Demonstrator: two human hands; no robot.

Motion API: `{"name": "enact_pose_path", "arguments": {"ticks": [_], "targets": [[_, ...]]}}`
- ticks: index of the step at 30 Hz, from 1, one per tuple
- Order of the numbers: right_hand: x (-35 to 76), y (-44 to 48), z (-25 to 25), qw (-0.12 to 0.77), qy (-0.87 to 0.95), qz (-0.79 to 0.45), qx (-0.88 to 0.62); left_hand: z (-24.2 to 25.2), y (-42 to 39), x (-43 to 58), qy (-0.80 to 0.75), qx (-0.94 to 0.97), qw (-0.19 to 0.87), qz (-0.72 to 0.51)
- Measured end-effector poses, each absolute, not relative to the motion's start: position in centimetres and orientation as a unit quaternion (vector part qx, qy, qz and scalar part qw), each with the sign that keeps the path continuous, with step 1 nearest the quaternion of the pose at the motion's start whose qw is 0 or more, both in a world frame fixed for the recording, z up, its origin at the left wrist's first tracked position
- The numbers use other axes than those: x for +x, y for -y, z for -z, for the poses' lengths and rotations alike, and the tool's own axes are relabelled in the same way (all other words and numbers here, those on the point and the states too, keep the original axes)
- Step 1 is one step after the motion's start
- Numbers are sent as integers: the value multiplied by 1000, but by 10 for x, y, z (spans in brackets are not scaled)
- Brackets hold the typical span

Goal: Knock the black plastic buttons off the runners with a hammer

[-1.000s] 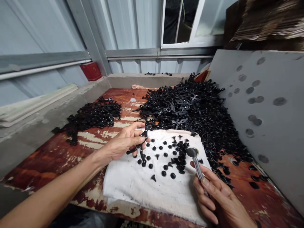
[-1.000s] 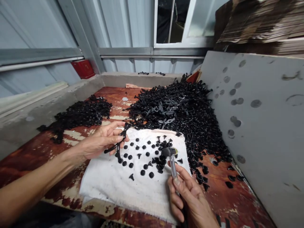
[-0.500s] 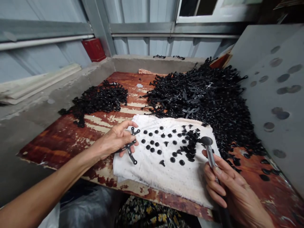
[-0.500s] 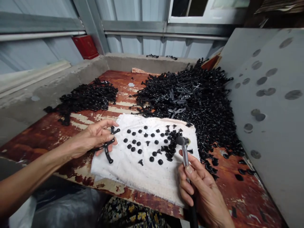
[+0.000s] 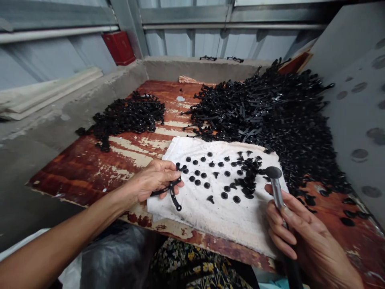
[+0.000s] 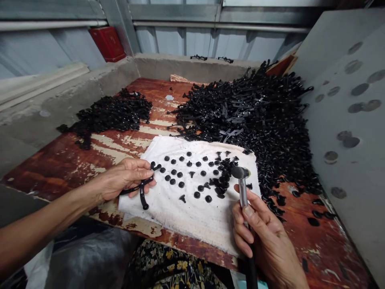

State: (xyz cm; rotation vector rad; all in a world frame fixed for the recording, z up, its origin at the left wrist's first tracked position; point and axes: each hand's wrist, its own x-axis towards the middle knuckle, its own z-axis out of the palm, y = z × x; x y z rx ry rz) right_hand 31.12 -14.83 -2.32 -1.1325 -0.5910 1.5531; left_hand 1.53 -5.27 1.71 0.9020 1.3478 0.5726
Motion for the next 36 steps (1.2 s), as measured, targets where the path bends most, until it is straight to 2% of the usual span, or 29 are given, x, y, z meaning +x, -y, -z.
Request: {"name": "enact_pose_path", "arguments": {"ticks": [18, 36], "targets": [[296, 148, 3, 542, 201, -629, -520, -14, 51, 20, -597, 395, 656, -241], [296, 147, 3, 546, 206, -622, -522, -10, 50, 18, -596, 405, 654, -229]]}}
